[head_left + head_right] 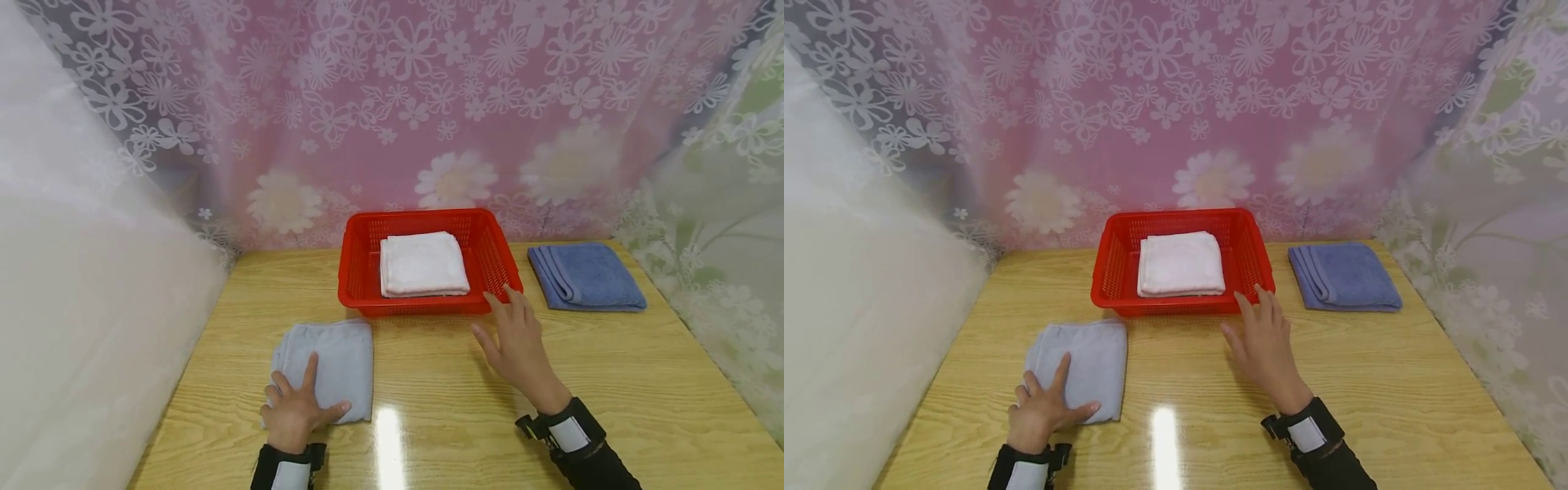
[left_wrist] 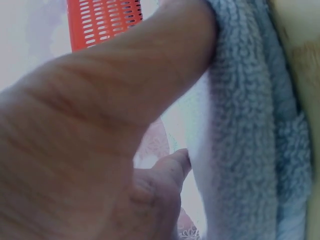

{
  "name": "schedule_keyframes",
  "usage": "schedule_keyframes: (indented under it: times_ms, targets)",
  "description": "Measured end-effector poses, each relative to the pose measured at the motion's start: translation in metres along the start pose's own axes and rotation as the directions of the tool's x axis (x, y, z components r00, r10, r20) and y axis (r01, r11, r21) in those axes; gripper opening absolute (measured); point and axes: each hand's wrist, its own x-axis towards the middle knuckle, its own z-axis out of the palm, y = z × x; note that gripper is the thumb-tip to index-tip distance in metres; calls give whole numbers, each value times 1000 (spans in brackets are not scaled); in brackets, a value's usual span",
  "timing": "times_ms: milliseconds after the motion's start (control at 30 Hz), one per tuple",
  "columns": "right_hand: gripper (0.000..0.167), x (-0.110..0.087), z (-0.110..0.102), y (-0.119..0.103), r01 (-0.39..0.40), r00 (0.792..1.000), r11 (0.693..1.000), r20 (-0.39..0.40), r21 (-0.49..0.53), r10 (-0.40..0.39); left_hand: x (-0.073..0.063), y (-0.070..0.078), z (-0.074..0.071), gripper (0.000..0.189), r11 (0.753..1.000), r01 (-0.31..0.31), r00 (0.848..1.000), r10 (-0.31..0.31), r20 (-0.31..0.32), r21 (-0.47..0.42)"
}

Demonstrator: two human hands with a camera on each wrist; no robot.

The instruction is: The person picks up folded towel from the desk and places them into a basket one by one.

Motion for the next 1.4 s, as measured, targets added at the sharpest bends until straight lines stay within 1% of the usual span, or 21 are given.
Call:
schedule_keyframes:
  times_ms: [133, 367, 567, 633, 767, 833, 1000, 1067, 1133, 1233, 1300, 1400]
  targets:
    - [64, -5, 3, -3, 14, 1000, 1000, -24, 10, -14, -1, 0, 0, 115, 1000, -4, 1000, 4, -28, 13]
    - [67, -13, 5, -7, -14, 1000, 999, -25, 44, 15, -3, -1, 0, 113, 1000, -18, 998, 19, -52, 14]
    - [68, -21, 9, -12, -25, 1000, 998, -16, 60, 26, -2, -1, 2, 113, 999, -26, 999, 27, -34, 23]
    - [69, -24, 10, -13, -29, 999, 997, -11, 66, 30, -1, -1, 5, 113, 999, -29, 999, 30, -36, 31]
    - [70, -28, 13, -16, -28, 999, 997, -14, 78, 29, 4, -3, 16, 115, 998, -27, 998, 29, -48, 53]
    - [70, -29, 14, -17, -23, 1000, 996, -20, 82, 24, 4, -3, 17, 115, 998, -28, 998, 31, -51, 60]
    - [70, -31, 14, -20, -15, 999, 996, -35, 90, 18, 0, 4, 13, 117, 999, -27, 1000, 28, -13, 41]
    - [70, -31, 14, -21, -20, 999, 996, -35, 92, 24, 0, 4, 16, 117, 999, -23, 1000, 23, 7, 31]
    - [70, -31, 14, -22, -34, 999, 995, -27, 94, 36, 1, 4, 21, 117, 999, -29, 1000, 29, 5, 31]
    - [70, -31, 14, -23, -46, 999, 994, -14, 99, 48, 4, 3, 31, 117, 999, -43, 999, 43, -15, 33]
    - [70, -32, 14, -23, -46, 999, 993, -10, 104, 47, 3, 3, 36, 116, 998, -59, 997, 60, -45, 38]
    - [70, -32, 14, -24, -46, 999, 993, -6, 109, 47, 0, 7, 38, 115, 996, -71, 995, 74, -68, 46]
